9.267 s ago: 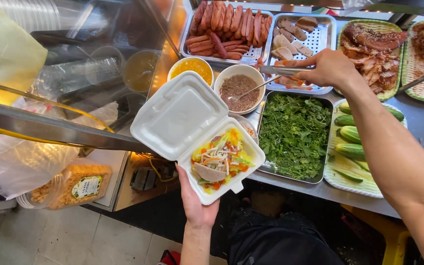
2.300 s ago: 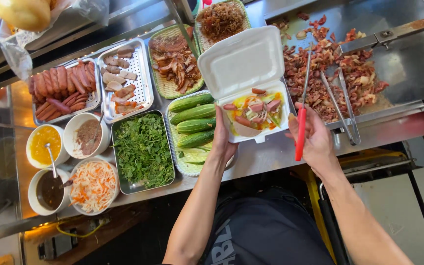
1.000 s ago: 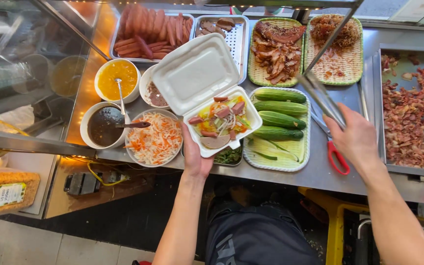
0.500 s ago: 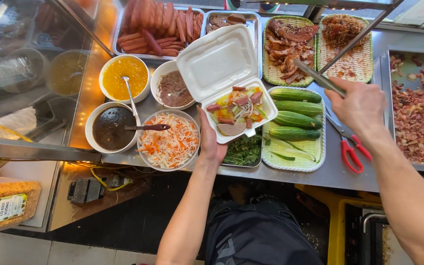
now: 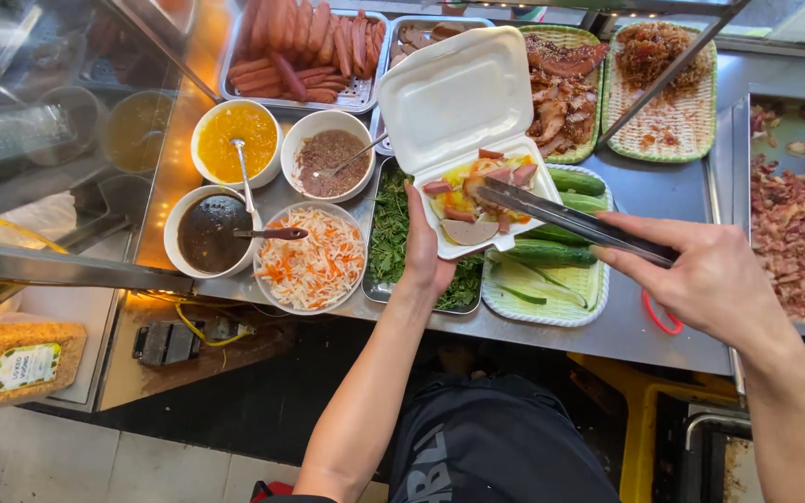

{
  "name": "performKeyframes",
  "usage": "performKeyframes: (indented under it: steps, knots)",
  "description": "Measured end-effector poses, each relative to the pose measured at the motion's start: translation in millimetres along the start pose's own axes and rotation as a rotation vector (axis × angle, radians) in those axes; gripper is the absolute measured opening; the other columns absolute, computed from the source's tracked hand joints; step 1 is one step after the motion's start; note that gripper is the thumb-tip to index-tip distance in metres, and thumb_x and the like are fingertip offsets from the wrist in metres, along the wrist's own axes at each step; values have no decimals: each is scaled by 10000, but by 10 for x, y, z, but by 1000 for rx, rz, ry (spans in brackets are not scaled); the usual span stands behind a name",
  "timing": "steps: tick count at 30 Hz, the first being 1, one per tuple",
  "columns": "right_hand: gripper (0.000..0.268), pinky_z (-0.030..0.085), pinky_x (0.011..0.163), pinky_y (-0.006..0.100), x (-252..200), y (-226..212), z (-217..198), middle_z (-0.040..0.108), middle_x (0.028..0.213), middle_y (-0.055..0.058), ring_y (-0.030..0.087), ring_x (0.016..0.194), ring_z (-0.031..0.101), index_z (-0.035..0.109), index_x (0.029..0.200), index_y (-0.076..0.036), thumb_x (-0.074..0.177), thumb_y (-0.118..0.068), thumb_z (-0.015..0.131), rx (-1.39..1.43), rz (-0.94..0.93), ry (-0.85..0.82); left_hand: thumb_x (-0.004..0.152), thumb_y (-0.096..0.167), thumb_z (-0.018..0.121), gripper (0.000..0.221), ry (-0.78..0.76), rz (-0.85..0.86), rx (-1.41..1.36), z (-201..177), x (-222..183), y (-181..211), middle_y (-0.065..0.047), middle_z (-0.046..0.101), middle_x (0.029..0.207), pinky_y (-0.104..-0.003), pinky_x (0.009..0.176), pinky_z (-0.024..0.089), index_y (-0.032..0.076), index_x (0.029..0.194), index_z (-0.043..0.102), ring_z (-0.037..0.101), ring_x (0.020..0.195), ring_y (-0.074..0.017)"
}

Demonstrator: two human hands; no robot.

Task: Assemble a takeout food container with rice, meat, vegetables, and condiments.

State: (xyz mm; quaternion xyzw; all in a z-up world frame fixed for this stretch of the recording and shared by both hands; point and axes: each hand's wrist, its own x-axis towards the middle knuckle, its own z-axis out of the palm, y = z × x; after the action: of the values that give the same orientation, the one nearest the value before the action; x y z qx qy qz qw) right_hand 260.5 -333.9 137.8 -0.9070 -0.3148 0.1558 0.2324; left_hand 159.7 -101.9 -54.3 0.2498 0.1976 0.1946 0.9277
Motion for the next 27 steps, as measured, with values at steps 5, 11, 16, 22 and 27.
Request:
performKeyframes:
  steps: [5,11,16,22,27]
  knots:
    - [438,499,571,298,-323,248,16,725,807,102,148,663,632,746,1281,-181,855,-261,810,2,18,79,1078,642,277,685,-56,-81,38,50,-158,-176,-135,525,1468,-458,1124,471,102,1476,415,532,1349,-297]
    - [492,530,631,300,-752,928,-419,765,852,96,178,763,692,723,1309,-183,827,-257,793,80,72,241,1035,635,295,730,-120,-247,26,380,-349,-621,-103,498,1539,-447,1158,439,122,1546,392,510,1402,-279]
    - [540,554,737,384,-467,2610,-452,769,945,147,295,815,726,710,1406,-202,902,-370,806,20,329,417,1018,634,306,727,-72,-300,103,693,-461,-1062,-100,502,1534,-460,1146,442,133,1537,395,517,1392,-282]
    - [485,555,733,482,638,4090,-31,748,940,180,355,836,715,735,1379,-184,926,-338,811,-59,271,550,978,674,318,742,10,-389,106,1261,-333,-1801,-104,545,1482,-465,1088,488,165,1506,430,561,1335,-287]
    - [419,552,724,488,970,4537,50,763,964,181,357,810,729,723,1390,-168,989,-284,750,-67,221,491,996,682,343,687,80,-367,92,1492,-231,-2235,-106,587,1392,-469,1021,535,189,1454,483,605,1233,-280]
